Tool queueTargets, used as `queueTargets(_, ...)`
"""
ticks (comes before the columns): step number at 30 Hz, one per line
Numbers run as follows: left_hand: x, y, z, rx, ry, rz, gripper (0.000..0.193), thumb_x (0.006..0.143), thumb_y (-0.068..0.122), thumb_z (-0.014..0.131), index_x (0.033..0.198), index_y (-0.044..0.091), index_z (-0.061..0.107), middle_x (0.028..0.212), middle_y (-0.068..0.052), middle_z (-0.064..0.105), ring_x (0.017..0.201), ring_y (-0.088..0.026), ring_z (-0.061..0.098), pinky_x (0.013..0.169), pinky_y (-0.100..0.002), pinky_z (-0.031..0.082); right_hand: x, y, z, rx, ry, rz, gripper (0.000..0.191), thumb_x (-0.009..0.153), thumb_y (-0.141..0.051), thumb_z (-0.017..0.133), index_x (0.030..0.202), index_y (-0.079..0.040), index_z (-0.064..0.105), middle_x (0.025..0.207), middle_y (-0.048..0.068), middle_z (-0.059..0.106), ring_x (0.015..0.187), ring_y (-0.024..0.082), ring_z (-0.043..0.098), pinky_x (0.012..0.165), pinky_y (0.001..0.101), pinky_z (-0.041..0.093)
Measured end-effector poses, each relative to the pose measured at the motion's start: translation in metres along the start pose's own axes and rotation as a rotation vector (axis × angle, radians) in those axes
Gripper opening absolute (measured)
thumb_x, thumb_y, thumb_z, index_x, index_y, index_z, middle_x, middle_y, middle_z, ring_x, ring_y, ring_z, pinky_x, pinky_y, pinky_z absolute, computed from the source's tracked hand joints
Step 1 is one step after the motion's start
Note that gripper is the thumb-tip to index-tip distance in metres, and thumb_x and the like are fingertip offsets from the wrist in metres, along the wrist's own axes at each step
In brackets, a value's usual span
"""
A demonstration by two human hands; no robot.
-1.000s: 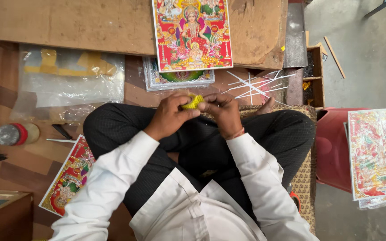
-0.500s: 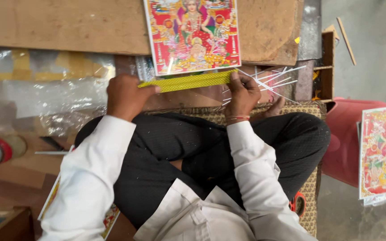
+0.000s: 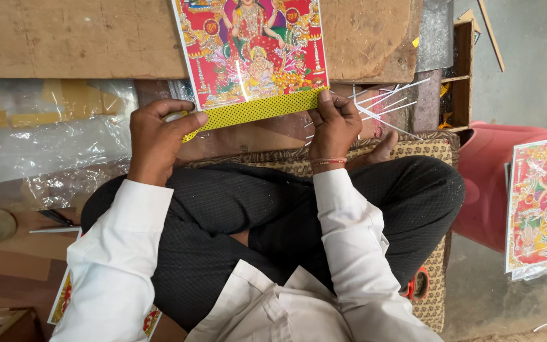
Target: The person sits on the floor and assembles decorative frames by cutting cardboard, placing printed images onto the cardboard, and securing them with yellow tape. The person uses scissors to trim the cardboard and tape, then flips the assembled unit to attach a metal stand to the back.
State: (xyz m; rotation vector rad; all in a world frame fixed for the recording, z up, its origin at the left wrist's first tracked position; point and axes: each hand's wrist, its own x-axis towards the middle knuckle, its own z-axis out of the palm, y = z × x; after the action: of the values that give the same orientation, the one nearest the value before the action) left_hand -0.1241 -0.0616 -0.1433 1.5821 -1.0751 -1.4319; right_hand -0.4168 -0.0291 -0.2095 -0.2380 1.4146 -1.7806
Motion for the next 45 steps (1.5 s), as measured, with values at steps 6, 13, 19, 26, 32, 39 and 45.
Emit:
queueTargets(6,0.001,0.003,0.003,-0.005,-0.005,0.012,0.023,0.081,0.004,0.085,0.1,-0.005,0.076,0.093,-0.01,0.076,0.082,-0.013,0.072,0.075,-0.026,0.059,-0.001,-0.006,0.006,0.017,-0.002,0.003,0.015,0.095,-0.006,0.072,0.094,0.008,0.065,0.091,0.015,0.071,0.08,0.023,0.073,0.075,0.0369,0.066)
queueTargets(13,0.002,0.004,0.004,-0.02,0.0,0.003,0.022,0.081,0.002,0.085,0.098,-0.005,0.076,0.092,-0.01,0.077,0.081,-0.013,0.072,0.074,-0.026,0.06,0.002,-0.004,0.005,0.034,-0.004,-0.001,0.016,0.095,-0.005,0.072,0.092,0.007,0.063,0.09,0.015,0.07,0.079,0.024,0.073,0.075,0.0382,0.066)
queueTargets(19,0.004,0.002,0.004,-0.023,-0.005,0.019,0.022,0.079,0.002,0.085,0.097,-0.005,0.075,0.092,-0.009,0.076,0.081,-0.012,0.071,0.074,-0.026,0.059,0.004,-0.002,0.004,0.028,0.004,-0.002,0.016,0.094,-0.005,0.072,0.092,0.007,0.063,0.09,0.016,0.07,0.079,0.024,0.073,0.074,0.0383,0.066)
queueTargets(26,0.006,-0.003,0.003,-0.019,-0.001,0.026,0.023,0.078,0.004,0.087,0.096,-0.004,0.076,0.092,-0.008,0.076,0.081,-0.012,0.07,0.073,-0.026,0.057,0.006,0.003,0.001,0.017,-0.019,-0.009,0.017,0.095,-0.006,0.072,0.092,0.007,0.063,0.09,0.016,0.071,0.078,0.023,0.073,0.075,0.0381,0.067)
queueTargets(32,0.009,-0.011,-0.001,0.042,0.0,0.098,0.026,0.077,0.008,0.088,0.098,-0.003,0.077,0.092,-0.01,0.077,0.081,-0.014,0.072,0.075,-0.027,0.058,0.007,0.005,0.002,-0.044,0.012,-0.022,0.017,0.093,-0.01,0.076,0.091,0.003,0.065,0.086,0.012,0.071,0.074,0.02,0.071,0.068,0.0334,0.064)
queueTargets(39,0.011,-0.012,-0.001,0.063,0.021,0.089,0.027,0.076,0.011,0.088,0.097,-0.003,0.078,0.09,-0.01,0.078,0.081,-0.015,0.073,0.074,-0.028,0.058,0.003,0.002,0.006,-0.065,0.012,-0.016,0.015,0.094,-0.01,0.077,0.089,0.0,0.066,0.082,0.009,0.071,0.067,0.015,0.068,0.063,0.0285,0.061)
queueTargets(45,0.013,-0.011,-0.001,0.087,0.023,0.095,0.026,0.076,0.011,0.087,0.097,-0.003,0.078,0.089,-0.01,0.078,0.08,-0.015,0.074,0.072,-0.028,0.058,0.003,0.001,0.006,-0.081,0.017,-0.029,0.015,0.093,-0.01,0.077,0.089,0.0,0.066,0.081,0.009,0.071,0.066,0.014,0.067,0.061,0.0271,0.06)
